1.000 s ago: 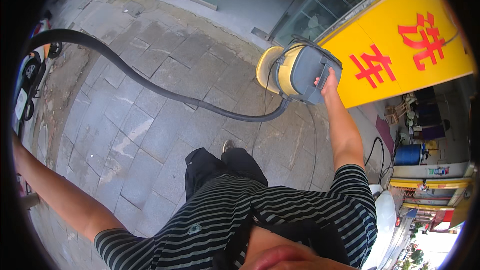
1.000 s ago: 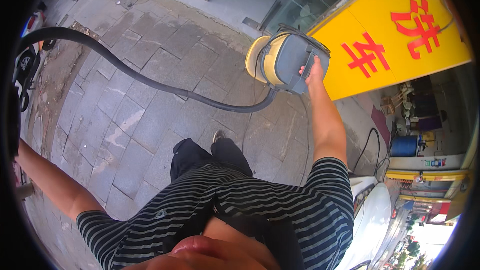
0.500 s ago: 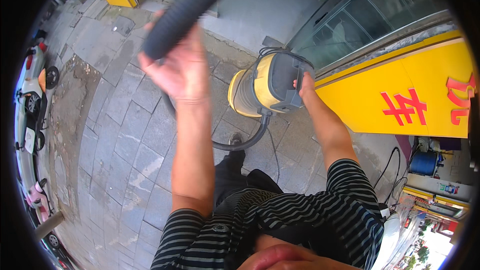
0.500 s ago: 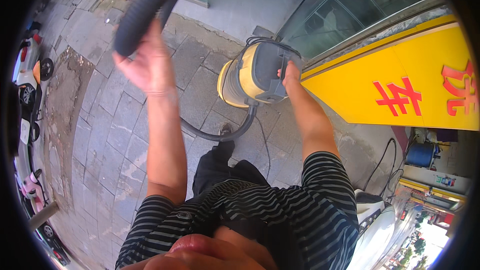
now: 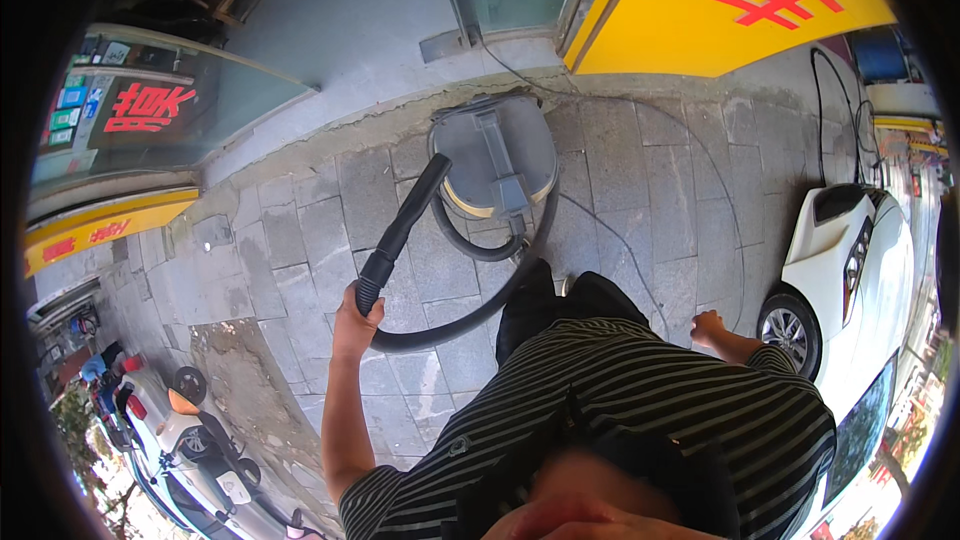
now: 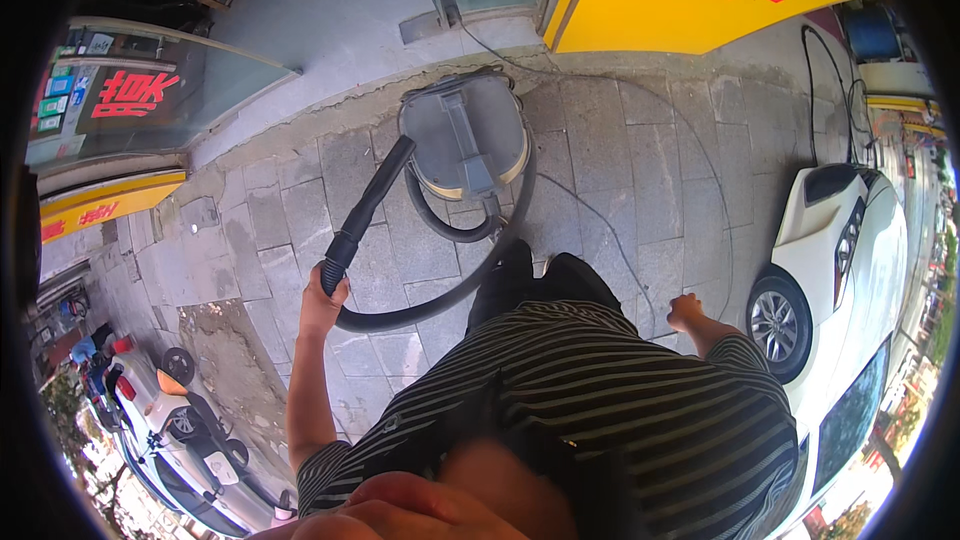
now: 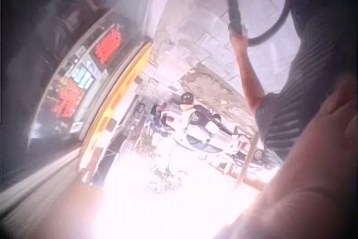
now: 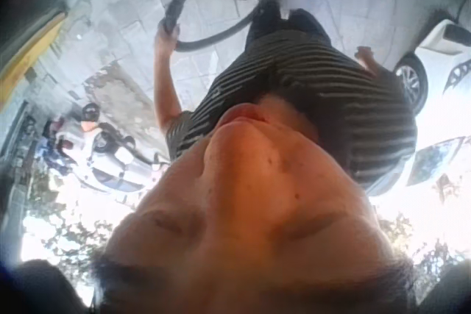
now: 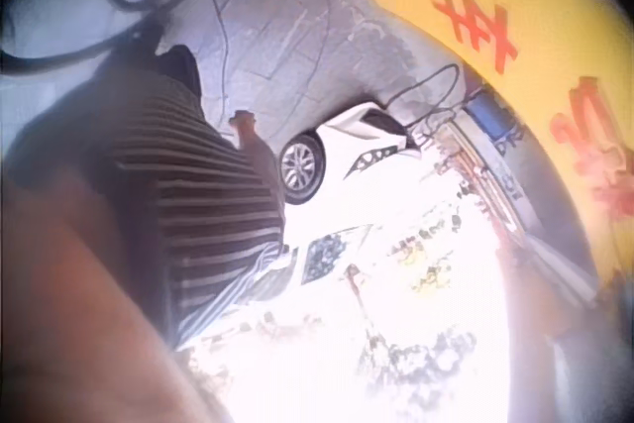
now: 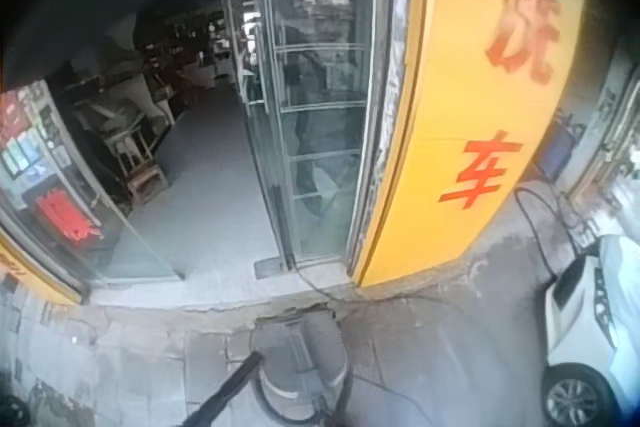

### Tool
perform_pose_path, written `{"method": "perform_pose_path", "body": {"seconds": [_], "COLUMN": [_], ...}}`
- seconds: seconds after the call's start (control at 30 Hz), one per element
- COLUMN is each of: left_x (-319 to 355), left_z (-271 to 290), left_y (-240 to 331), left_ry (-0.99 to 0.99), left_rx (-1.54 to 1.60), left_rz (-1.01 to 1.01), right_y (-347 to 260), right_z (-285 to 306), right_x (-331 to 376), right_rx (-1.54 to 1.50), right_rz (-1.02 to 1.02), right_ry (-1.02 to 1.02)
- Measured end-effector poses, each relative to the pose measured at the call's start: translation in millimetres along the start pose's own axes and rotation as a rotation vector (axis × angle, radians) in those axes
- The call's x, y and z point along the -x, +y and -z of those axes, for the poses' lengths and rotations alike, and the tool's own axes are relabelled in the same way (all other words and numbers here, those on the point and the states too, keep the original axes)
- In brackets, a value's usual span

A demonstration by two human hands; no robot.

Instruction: The person vacuums the back seat, floor mats, and trunk of a white sedan, then uses a pressure washer to rinse the exterior body and wheels. They move items aside to access surfaces and systematically clean multiple areas.

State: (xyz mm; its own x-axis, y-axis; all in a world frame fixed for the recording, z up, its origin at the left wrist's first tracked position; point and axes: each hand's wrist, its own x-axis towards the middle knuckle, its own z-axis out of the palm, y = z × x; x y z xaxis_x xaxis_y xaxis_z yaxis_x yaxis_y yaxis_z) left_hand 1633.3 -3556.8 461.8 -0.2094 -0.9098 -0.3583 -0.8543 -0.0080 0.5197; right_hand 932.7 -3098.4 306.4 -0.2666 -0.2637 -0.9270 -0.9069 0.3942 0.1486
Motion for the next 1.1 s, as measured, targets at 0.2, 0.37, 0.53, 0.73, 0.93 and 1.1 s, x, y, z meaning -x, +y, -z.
{"method": "perform_pose_path", "body": {"seconds": [0.2, 0.37, 0.53, 0.73, 0.93, 1.1], "left_x": [-75, -165, -260, -227, -242, -324], "left_z": [-5, -47, -184, -197, -390, -590], "left_y": [-56, -19, 58, 146, 409, 675], "left_ry": [-0.082, -0.175, 0.098, 0.039, -0.269, -0.755], "left_rx": [-0.487, -0.710, -0.551, -0.708, -0.362, -0.131], "left_rz": [-0.300, -0.317, -0.255, 0.162, 0.214, -0.033], "right_y": [30, 48, 103, 198, 394, 594], "right_z": [-19, 15, 13, -1, 92, 210], "right_x": [-2, -35, -76, -170, -259, -274], "right_rx": [-0.238, -0.443, -0.574, -0.855, -1.027, -1.383], "right_rz": [-0.109, -0.139, -0.254, -0.242, -0.044, -0.158], "right_ry": [0.101, 0.300, 0.354, 0.198, 0.324, 0.664]}}
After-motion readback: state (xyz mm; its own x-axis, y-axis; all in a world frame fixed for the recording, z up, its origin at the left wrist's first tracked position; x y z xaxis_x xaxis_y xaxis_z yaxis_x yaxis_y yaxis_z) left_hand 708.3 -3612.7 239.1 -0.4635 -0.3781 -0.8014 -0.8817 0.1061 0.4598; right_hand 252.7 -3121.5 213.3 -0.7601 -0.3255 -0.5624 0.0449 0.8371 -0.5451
